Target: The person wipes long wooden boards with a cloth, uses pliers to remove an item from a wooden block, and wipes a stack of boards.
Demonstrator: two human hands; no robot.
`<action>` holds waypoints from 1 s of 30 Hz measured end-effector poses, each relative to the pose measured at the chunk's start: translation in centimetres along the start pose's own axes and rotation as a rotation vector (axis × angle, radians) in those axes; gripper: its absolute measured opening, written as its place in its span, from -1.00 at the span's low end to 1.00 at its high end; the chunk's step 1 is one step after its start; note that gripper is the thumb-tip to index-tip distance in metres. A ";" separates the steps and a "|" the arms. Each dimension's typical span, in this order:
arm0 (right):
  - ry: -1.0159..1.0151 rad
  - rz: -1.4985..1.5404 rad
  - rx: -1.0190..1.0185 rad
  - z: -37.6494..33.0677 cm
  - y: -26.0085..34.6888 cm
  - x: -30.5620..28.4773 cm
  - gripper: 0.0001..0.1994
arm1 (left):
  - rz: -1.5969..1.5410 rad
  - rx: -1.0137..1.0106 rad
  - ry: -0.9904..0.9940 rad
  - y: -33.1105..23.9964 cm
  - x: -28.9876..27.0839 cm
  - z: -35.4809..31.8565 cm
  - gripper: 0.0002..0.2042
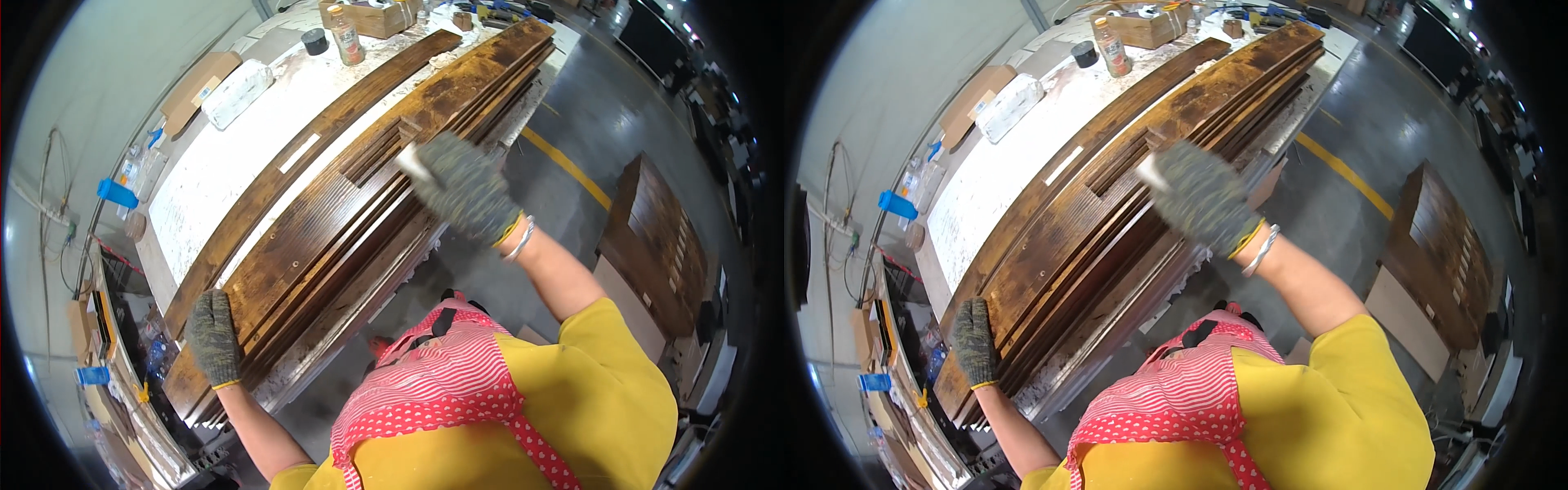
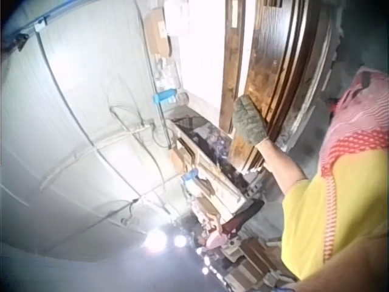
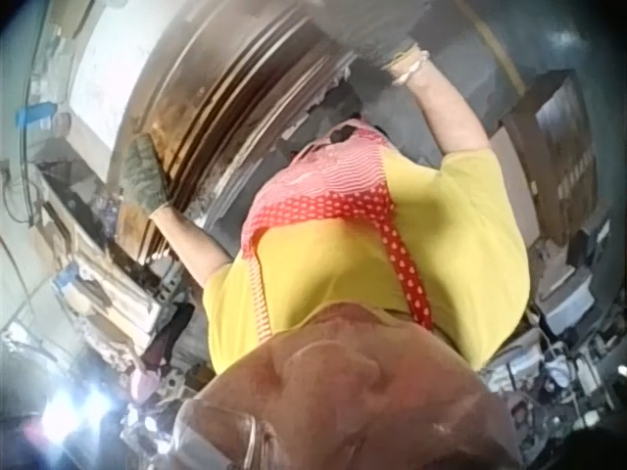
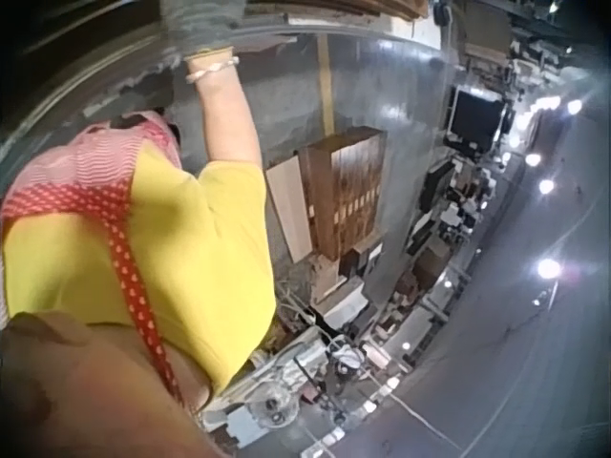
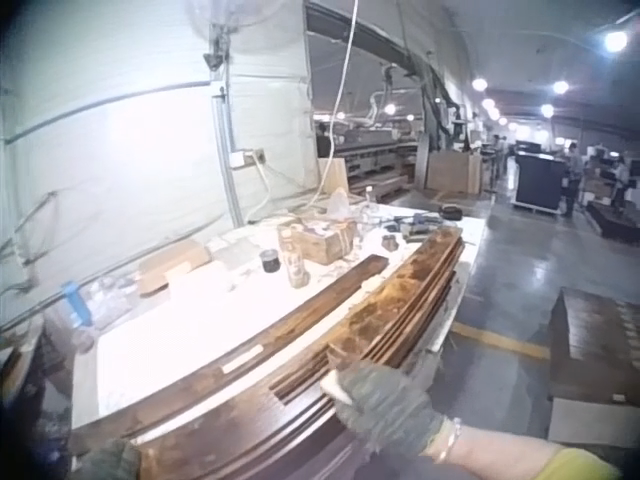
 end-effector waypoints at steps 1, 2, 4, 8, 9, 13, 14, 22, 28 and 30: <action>0.022 0.039 0.007 -0.5 2.0 0.7 -0.60 | -0.075 -0.055 0.018 -0.2 -0.1 0.6 -0.69; 0.026 0.081 -0.024 -0.5 4.6 1.0 -0.60 | -0.142 -0.119 0.037 -0.1 0.0 0.7 -0.68; 0.031 0.218 0.053 -1.2 7.1 1.7 -0.61 | -0.198 -0.098 -0.003 -1.8 -0.6 1.2 -0.64; -0.014 0.162 -0.035 0.2 7.3 -0.3 -0.60 | -0.273 -0.161 0.018 -3.0 -2.3 1.7 -0.59; 0.053 0.178 0.139 0.6 4.3 -0.1 -0.60 | -0.271 -0.140 0.017 -3.1 -2.3 1.6 -0.59; 0.109 0.183 0.555 -0.6 -6.5 -1.4 -0.62 | -0.283 -0.096 0.041 -3.5 -2.3 1.7 -0.56; 0.167 0.145 0.639 -0.9 -8.3 -1.3 -0.63 | -0.268 -0.090 0.039 -3.6 -2.3 1.6 -0.55; 0.191 -0.188 0.450 1.5 -9.9 -0.6 -0.65 | -0.205 -0.071 0.017 -3.6 -2.2 1.7 -0.56; 0.240 -0.057 0.453 0.7 -4.1 0.7 -0.67 | -0.219 -0.101 0.028 -3.4 -2.7 1.7 -0.57; 0.224 0.056 0.365 0.5 0.2 0.8 -0.68 | -0.236 -0.100 0.019 -3.6 -2.7 1.7 -0.57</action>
Point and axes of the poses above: each hand's wrist, its own z-axis towards the middle knuckle, its own x-axis out of the palm, y = z × x, the point moved 9 cm from there along z, towards the middle knuckle, and after that the axes turned 9 degrees about -y, right-handed, at the moved point
